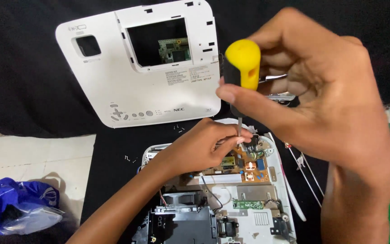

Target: Disassembling a projector by removing screws and disconnecting internal components using a screwdriver.

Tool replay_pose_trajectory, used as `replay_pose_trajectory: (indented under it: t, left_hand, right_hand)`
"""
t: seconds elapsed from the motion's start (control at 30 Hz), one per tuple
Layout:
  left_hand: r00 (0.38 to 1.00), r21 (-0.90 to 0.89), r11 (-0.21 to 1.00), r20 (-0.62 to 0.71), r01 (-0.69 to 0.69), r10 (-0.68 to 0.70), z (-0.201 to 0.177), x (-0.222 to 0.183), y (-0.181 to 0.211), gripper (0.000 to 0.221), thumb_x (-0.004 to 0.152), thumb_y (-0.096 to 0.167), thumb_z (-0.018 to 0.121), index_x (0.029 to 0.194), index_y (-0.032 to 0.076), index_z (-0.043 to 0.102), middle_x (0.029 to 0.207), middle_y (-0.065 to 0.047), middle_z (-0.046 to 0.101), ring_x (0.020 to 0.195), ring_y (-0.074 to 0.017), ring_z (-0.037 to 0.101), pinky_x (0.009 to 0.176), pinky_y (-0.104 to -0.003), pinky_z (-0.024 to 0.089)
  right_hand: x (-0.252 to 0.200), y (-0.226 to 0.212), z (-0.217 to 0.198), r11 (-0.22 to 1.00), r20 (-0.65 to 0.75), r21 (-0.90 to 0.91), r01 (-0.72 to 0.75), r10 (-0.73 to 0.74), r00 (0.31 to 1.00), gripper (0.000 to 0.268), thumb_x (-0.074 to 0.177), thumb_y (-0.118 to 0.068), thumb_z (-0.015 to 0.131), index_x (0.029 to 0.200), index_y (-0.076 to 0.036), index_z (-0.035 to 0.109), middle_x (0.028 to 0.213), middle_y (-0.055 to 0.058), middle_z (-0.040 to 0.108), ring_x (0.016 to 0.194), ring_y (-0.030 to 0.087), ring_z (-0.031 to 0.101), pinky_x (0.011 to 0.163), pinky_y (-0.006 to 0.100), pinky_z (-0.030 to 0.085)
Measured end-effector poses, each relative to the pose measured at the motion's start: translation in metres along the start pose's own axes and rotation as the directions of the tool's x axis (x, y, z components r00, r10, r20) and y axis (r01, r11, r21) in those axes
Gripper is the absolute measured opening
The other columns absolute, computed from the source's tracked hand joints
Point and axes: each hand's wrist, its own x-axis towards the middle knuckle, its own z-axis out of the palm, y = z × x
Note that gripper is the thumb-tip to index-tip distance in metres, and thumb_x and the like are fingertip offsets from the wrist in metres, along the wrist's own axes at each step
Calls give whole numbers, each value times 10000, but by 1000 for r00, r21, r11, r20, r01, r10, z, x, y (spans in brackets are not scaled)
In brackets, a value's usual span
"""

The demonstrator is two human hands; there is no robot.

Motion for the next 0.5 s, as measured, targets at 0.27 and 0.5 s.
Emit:
replay_pose_trajectory:
  t: [0.27,0.5]
  left_hand:
    - [972,-54,998,-232,-35,21,16,-1,8,252,1022,118,536,1141,-35,697,1131,-123,778,1053,-230,779,865,-293,637]
    - [989,-125,992,-148,5,-24,11,-6,6,284,1037,101,484,1248,-2,641,1189,-134,768,1134,-223,759,924,-279,609]
  right_hand:
    - [-3,15,11,974,-289,-219,-57,-9,957,773,945,-264,1149,884,-31,415,757,15,492,686,70,452,586,214,407]
    - [1,12,-6,994,97,53,100,-105,990,474,1078,-4,535,1533,-14,401,1517,152,583,1282,171,623,1123,286,490]
